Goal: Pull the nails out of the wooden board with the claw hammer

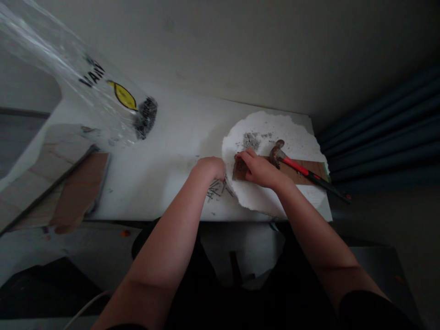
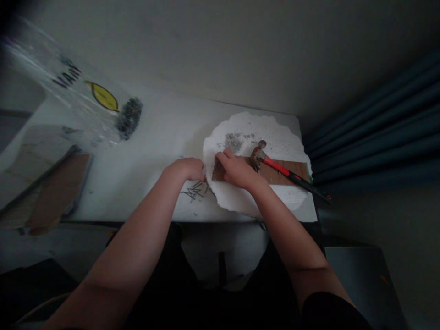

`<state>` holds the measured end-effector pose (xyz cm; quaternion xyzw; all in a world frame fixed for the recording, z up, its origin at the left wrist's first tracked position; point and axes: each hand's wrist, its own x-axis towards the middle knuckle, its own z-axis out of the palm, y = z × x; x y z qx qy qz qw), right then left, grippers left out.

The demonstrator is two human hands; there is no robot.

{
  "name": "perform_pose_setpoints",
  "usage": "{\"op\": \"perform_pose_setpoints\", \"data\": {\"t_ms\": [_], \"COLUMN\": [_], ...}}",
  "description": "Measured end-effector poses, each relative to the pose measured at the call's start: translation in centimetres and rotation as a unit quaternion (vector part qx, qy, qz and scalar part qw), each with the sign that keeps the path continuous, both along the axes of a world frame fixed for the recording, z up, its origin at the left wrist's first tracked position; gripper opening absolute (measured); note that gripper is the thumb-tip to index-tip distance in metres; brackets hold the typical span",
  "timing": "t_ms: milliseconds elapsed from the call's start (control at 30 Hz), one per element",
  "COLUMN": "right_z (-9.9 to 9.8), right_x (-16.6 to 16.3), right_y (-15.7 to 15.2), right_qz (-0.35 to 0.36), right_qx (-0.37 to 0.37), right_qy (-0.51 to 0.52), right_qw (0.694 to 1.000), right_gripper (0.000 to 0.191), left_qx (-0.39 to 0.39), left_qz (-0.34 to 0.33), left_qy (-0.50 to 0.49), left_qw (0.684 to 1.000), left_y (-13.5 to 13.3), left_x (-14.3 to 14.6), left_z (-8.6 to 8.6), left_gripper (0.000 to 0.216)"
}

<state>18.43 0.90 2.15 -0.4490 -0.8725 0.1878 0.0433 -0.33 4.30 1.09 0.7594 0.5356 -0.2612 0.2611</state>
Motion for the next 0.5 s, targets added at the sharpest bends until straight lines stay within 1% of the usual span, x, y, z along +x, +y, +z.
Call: {"op": "perform_pose_setpoints", "data": {"t_ms": [233, 500], "right_z": [-0.32, -0.29], "right_x": [0.22, 0.06], "right_y": [0.19, 0.14], "right_qz": [-0.003, -0.003], "right_qx": [-0.001, -0.007], "right_qy": [0.001, -0.011], "right_qw": [1.0, 1.0], "right_gripper": [0.056, 0.057], "left_qx": [0.002, 0.0], "left_qz": [0.001, 0.013], "left_qy": [0.011, -0.005], "left_qw": [1.0, 1.0], "left_y": [-0.02, -0.05], "left_x": [0.07, 0.05], "left_z": [-0.01, 0.07], "left_gripper": [0.051, 0.053]}}
